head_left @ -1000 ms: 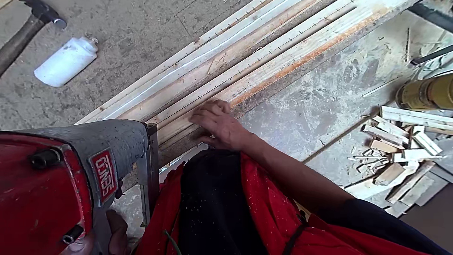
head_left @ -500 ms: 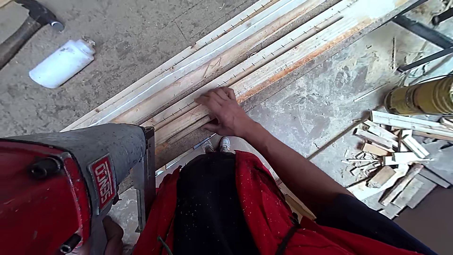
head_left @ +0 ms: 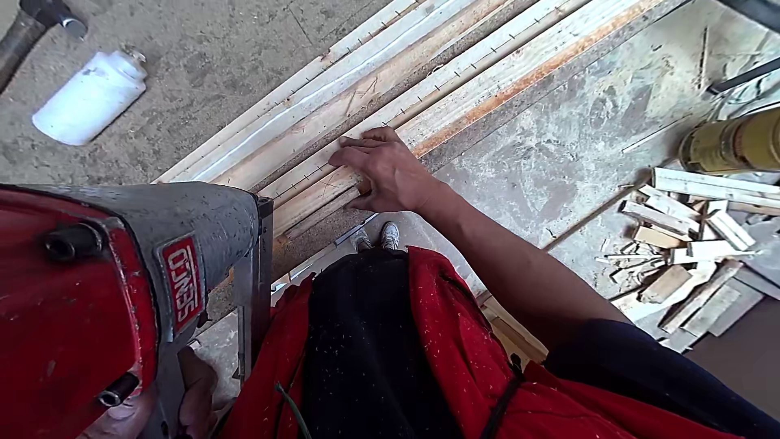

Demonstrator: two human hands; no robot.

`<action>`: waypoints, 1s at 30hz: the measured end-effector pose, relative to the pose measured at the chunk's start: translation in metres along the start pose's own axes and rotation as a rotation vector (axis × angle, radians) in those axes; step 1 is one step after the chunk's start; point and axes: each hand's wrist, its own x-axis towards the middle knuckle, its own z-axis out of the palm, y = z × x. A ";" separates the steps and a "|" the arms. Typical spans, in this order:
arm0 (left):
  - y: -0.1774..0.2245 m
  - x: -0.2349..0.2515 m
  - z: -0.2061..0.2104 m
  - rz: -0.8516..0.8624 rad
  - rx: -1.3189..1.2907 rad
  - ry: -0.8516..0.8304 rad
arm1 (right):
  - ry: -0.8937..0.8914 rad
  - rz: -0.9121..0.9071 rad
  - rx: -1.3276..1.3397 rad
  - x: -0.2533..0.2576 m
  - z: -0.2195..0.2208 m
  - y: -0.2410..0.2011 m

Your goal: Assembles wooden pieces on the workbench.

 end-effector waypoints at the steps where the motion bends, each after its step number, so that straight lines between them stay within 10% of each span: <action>1: 0.007 0.007 0.007 0.001 0.025 -0.005 | -0.001 0.006 0.003 0.000 0.000 0.000; 30: 0.022 0.059 -0.014 -0.121 -0.005 -0.392 | 0.031 0.036 0.090 -0.002 0.006 0.005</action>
